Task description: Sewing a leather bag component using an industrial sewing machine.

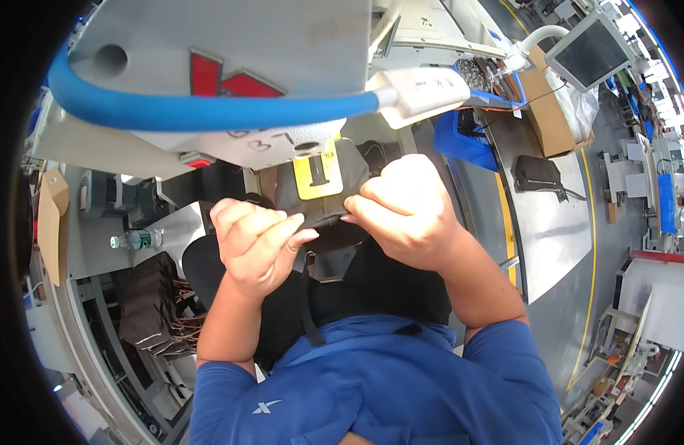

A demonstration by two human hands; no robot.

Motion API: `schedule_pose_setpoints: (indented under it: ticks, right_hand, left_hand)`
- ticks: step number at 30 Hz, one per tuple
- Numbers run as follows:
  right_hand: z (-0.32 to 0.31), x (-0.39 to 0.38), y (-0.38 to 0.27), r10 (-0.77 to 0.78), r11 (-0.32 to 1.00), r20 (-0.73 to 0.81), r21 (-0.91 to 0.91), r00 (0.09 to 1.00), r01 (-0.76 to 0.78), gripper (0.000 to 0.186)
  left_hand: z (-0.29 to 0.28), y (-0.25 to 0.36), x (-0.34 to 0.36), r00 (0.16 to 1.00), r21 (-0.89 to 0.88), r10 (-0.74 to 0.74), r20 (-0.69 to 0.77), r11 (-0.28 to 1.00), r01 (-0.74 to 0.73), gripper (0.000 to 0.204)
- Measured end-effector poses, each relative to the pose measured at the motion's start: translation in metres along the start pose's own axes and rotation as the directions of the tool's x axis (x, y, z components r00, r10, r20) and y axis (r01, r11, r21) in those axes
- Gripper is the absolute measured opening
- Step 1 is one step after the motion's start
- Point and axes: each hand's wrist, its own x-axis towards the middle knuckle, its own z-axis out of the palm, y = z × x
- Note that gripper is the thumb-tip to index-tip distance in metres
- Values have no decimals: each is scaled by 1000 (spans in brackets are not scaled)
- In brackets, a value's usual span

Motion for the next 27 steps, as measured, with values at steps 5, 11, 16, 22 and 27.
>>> schedule_pose_setpoints:
  ticks: [5, 11, 16, 22, 27]
  right_hand:
    - [-3, 12, -8, 104, 992, 22, 68, 994, -105, 35]
    - [1, 22, -9, 55, 995, 175, 73, 983, -69, 38]
    - [3, 28, -9, 46, 997, 193, 51, 980, -57, 39]
    - [3, 36, -7, 26, 999, 222, -31, 975, -20, 44]
    - [3, 37, -17, 30, 991, 227, -131, 973, 0, 41]
  left_hand:
    - [3, 3, -2, 1000, -10, -6, -18, 1000, 6, 32]
    - [6, 6, -4, 997, -23, 6, -77, 1000, -8, 33]
    - [9, 7, -9, 992, 21, 23, -125, 1000, -21, 28]
    - [18, 5, -17, 973, 92, 66, -221, 995, -47, 16]
    - [21, 5, -22, 970, 69, 98, -222, 994, -84, 12]
